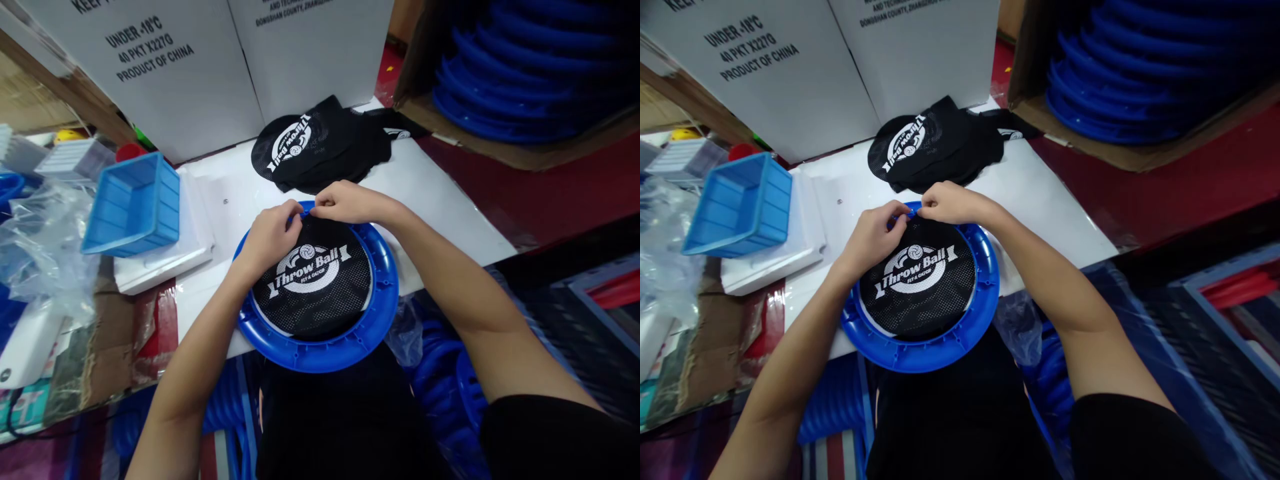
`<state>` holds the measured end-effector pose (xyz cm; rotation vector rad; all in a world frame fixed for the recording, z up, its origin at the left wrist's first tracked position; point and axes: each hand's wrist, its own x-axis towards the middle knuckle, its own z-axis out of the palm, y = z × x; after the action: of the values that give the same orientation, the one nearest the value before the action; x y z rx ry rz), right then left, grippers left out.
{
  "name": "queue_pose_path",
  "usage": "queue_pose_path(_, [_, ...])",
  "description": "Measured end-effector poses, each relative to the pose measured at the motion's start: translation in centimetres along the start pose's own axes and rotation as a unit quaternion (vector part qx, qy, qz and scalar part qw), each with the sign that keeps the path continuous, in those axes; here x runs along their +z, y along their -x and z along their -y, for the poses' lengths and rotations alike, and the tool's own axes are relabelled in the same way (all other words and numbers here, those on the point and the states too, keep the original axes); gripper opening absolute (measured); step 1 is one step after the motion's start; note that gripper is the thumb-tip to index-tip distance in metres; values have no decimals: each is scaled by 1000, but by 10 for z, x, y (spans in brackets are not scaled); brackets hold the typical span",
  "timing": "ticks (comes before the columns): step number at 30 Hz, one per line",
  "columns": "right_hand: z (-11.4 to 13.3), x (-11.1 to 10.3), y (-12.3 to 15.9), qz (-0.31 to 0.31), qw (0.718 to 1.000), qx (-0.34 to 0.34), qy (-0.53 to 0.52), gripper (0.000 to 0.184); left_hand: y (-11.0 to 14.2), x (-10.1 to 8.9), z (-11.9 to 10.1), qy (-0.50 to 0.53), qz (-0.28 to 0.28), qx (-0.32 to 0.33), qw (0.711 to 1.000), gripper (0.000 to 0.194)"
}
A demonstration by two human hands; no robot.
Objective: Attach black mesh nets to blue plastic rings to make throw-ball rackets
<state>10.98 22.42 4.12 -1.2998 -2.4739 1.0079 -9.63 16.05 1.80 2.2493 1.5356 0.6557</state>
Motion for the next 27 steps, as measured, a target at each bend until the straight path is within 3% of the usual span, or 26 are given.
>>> queue_pose_path(8, [-3,1,-4,11,999,28,-30,35,1,3,0,-98,27,24,995,21])
queue_pose_path(14, [-4,3,-6,-1,999,35,-33,38,-3,2,5,-24,-2,19,1000,19])
queue_pose_path(27, [-4,0,-3,-3,997,50,-50,35,-6,10,16,-40,9,69,997,24])
